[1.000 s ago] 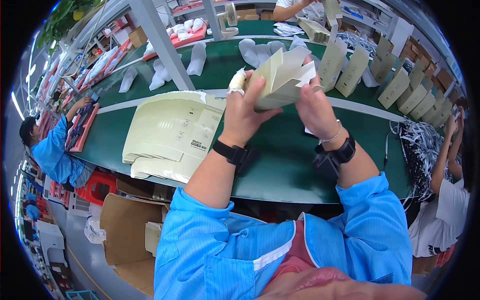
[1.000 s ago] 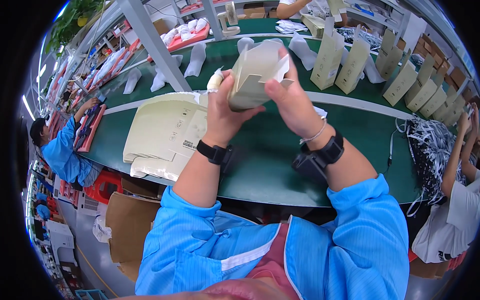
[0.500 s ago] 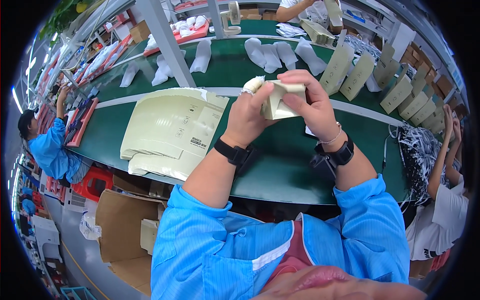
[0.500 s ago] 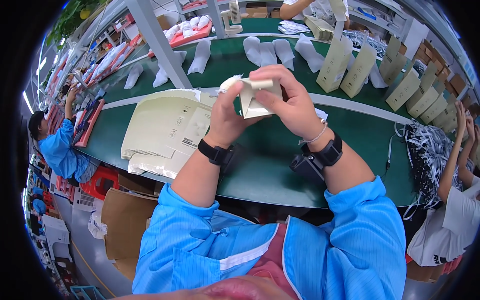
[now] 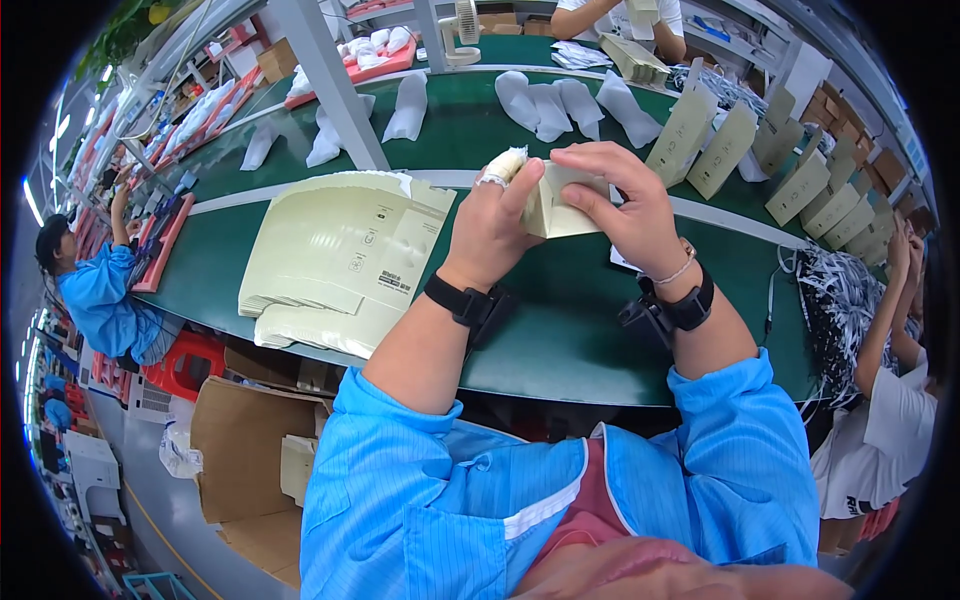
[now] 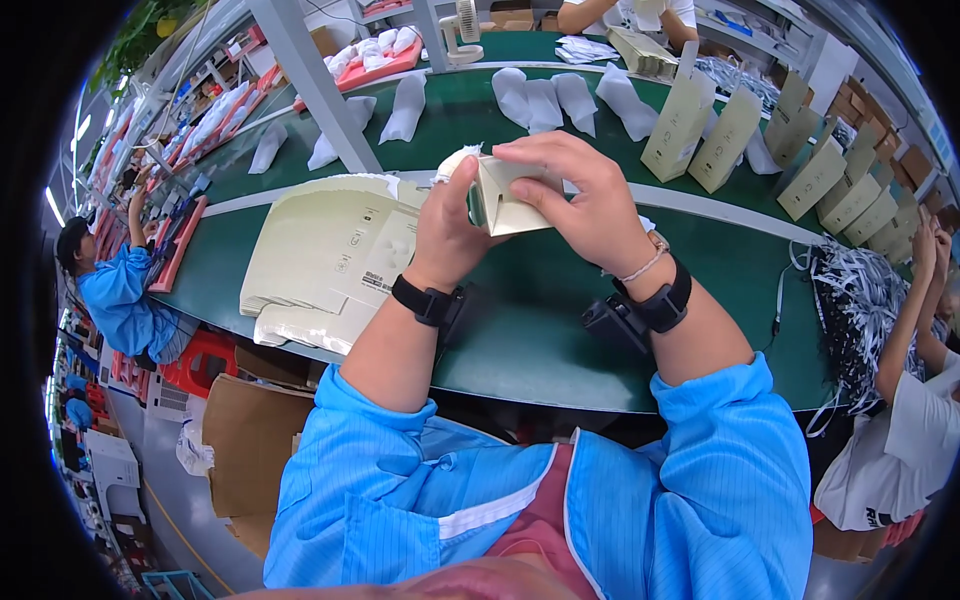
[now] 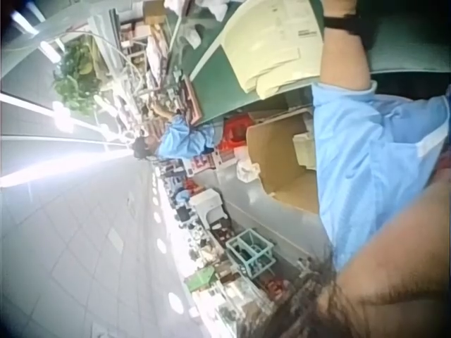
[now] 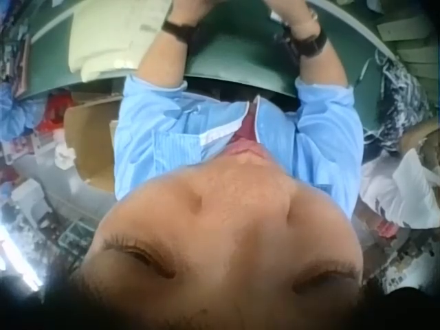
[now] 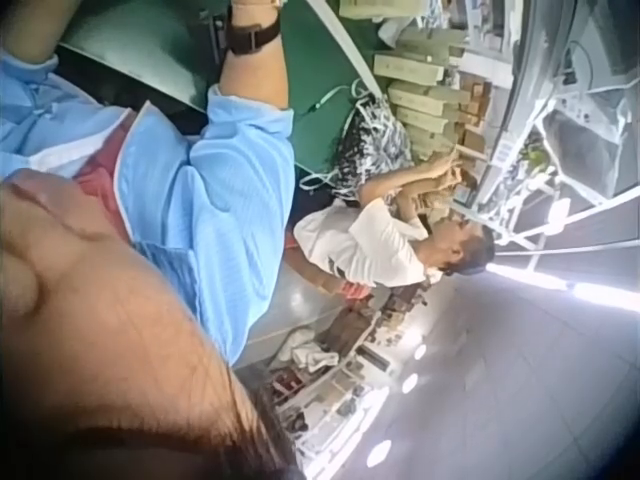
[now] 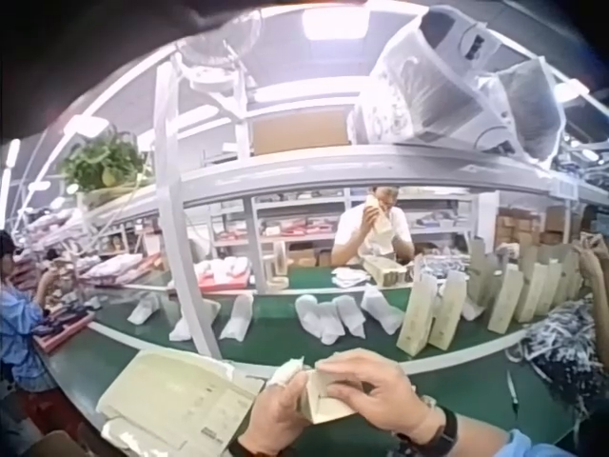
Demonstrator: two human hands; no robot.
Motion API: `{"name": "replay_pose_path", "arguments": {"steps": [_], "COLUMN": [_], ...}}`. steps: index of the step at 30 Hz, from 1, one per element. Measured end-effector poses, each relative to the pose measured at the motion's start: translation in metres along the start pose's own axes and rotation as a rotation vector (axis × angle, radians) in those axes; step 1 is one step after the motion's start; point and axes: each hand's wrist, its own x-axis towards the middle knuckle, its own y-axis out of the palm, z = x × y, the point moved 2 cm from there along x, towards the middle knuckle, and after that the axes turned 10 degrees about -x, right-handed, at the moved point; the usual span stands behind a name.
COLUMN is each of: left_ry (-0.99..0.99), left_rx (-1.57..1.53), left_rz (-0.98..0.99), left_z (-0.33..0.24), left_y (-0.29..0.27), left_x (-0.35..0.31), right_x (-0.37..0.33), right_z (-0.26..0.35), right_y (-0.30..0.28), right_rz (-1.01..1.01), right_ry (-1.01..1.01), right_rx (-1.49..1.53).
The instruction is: The person folds a cardboard box by hand, inserts a paper manual, and places the assembled box onto the table, repeating the process for several more boxes.
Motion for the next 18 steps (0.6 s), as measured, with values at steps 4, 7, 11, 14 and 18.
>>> {"name": "replay_pose_path", "arguments": {"steps": [4,7,11,14,18], "left_ry": [0.024,0.016,-0.197,-0.763,-1.099], "left_rx": [0.007,-0.109,-0.059,-1.0,-1.088], "left_rz": [0.021,-0.081,-0.148,-0.243,-0.191], "left_z": [-0.001,0.002,-0.001,0.004,0.016], "left_y": [-0.001,-0.002,-0.011,-0.015,-0.012], "left_x": [0.001,0.006,0.013,0.015,0.002], "right_x": [0.0,0.002,-0.002,-0.009,-0.023], "right_z": [-0.004,0.011,0.007,0.001,-0.014], "right_y": [-0.005,-0.003,-0.016,-0.016,-0.003], "right_rz": [0.078,0.104,-0.06,-0.024,0.317], "right_ry": [0.035,-0.028,-0.123,-0.28,-0.389], "right_rx": [0.051,-0.048,-0.206,-0.315,-0.421]}}
